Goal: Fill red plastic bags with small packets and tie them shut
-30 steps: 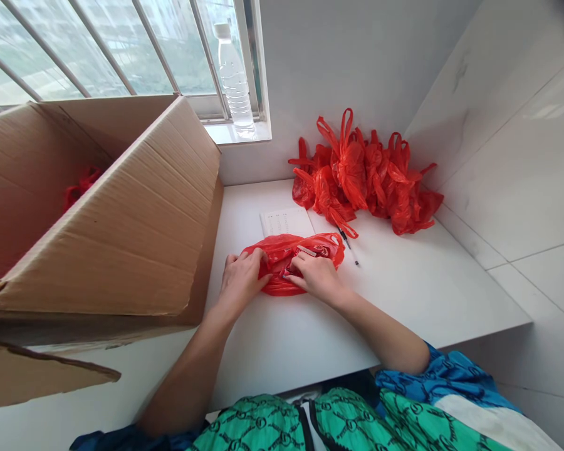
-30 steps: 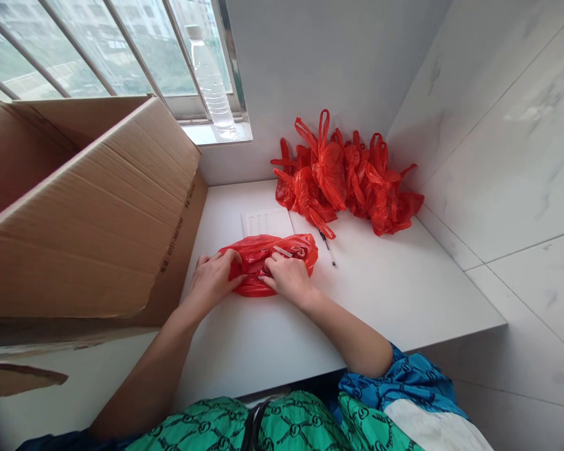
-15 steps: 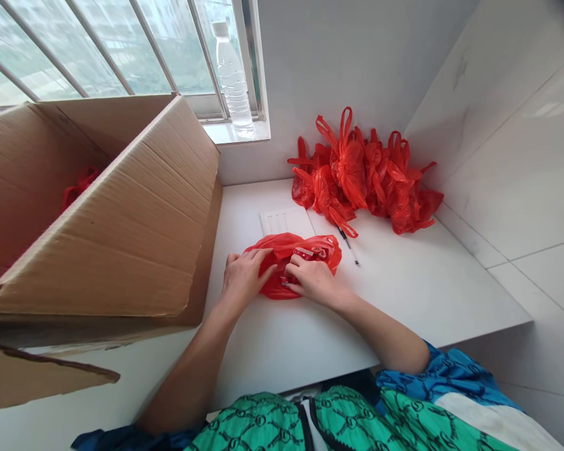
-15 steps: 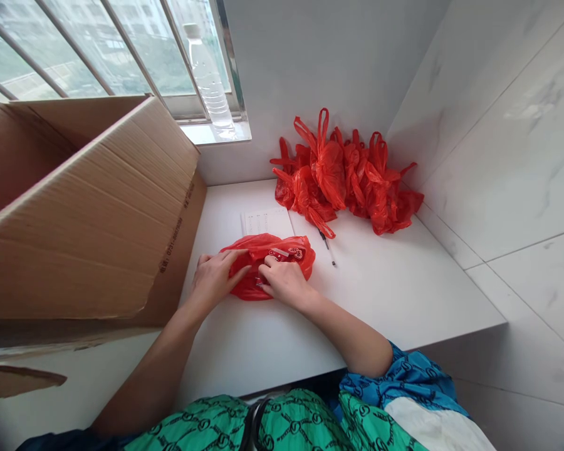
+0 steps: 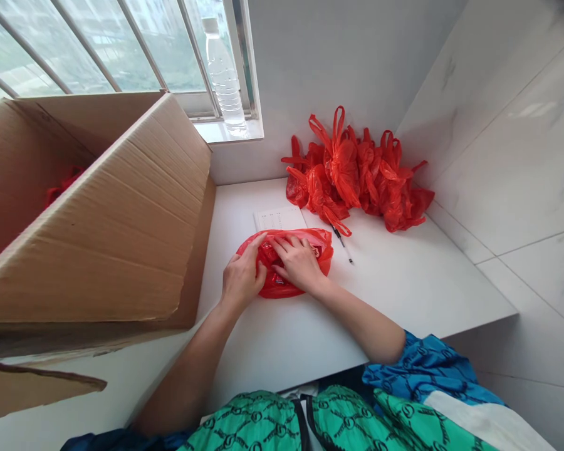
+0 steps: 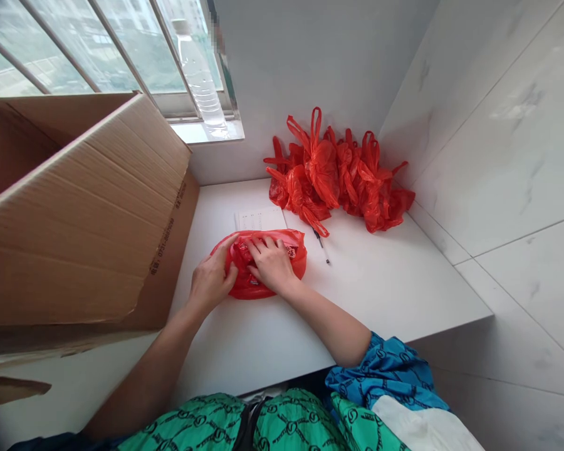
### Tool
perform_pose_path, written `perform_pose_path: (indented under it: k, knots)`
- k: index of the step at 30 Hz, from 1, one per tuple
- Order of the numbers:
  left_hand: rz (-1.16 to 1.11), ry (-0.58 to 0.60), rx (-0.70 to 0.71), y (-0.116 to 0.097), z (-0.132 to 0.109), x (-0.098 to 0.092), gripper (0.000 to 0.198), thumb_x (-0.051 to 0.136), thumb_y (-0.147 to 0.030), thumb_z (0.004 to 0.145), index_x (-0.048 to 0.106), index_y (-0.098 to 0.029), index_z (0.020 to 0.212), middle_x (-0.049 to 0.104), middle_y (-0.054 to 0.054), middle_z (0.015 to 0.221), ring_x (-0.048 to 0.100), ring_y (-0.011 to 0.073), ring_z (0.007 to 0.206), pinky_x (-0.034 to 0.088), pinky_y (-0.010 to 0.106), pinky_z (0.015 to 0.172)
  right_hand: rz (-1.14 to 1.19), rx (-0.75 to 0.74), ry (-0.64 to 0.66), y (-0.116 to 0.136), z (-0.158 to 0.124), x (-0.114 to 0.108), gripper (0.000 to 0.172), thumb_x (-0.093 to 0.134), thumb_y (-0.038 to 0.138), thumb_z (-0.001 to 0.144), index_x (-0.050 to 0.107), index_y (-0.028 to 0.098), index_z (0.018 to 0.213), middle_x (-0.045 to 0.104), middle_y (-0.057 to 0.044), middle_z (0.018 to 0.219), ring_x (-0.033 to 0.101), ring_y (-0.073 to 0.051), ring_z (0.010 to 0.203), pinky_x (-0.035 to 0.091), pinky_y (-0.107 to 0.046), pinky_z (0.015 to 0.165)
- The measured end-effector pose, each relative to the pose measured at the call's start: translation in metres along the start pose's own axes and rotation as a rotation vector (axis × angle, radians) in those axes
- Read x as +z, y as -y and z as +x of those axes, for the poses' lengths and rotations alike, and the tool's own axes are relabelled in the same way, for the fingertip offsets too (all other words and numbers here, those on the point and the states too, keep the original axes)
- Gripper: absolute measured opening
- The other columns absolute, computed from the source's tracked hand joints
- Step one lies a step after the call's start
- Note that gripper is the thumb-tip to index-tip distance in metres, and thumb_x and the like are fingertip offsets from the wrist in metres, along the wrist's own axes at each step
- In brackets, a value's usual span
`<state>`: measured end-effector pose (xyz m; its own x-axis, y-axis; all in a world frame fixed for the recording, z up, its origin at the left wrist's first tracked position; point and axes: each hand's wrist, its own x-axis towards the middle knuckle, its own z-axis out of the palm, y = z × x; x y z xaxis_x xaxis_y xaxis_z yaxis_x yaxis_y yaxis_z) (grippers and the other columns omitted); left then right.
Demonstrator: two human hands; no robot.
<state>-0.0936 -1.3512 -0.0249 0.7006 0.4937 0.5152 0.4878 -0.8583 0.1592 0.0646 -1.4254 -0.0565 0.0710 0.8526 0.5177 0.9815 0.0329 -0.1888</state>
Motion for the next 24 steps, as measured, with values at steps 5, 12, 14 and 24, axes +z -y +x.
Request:
perform_pose_path:
  k: [5,12,14,24]
  knots:
    - [-0.035,-0.005,-0.086,0.006,0.000,0.003,0.077,0.047,-0.009,0.083,0.024,-0.021,0.155,0.061,0.010,0.137,0.069,0.0256,0.091,0.050,0.037,0.082,0.149,-0.080,-0.034,-0.006,0.002,-0.002,0.035,0.049,0.025,0.098,0.063,0.017,0.129,0.068,-0.012,0.126,0.056,-0.031,0.116,0.039,-0.050,0.098]
    - [-0.351,-0.076,-0.157,0.005,0.001,0.000,0.056,0.049,-0.027,0.096,0.036,-0.024,0.150,0.064,0.010,0.130,0.068,0.0203,0.086,0.052,0.035,0.083,1.204,0.411,-0.268,-0.010,-0.008,-0.027,0.029,0.059,0.048,0.092,0.072,0.025,0.104,0.074,-0.003,0.101,0.069,-0.022,0.091,0.056,-0.035,0.076]
    - [-0.550,-0.093,-0.173,0.001,0.001,-0.001,0.044,0.046,-0.036,0.100,0.048,-0.023,0.142,0.070,0.008,0.117,0.068,0.0189,0.088,0.052,0.033,0.084,1.472,0.548,-0.239,-0.010,-0.008,-0.029,0.033,0.066,0.054,0.085,0.071,0.025,0.101,0.074,-0.002,0.098,0.070,-0.022,0.086,0.057,-0.032,0.066]
    - [-1.008,-0.045,-0.297,-0.007,0.001,0.001,0.039,0.065,-0.044,0.089,0.066,-0.017,0.116,0.068,0.012,0.122,0.067,0.0245,0.107,0.055,0.033,0.087,1.465,0.472,-0.079,-0.007,-0.010,-0.034,0.035,0.061,0.055,0.088,0.059,0.026,0.108,0.072,-0.005,0.110,0.071,-0.026,0.099,0.063,-0.040,0.078]
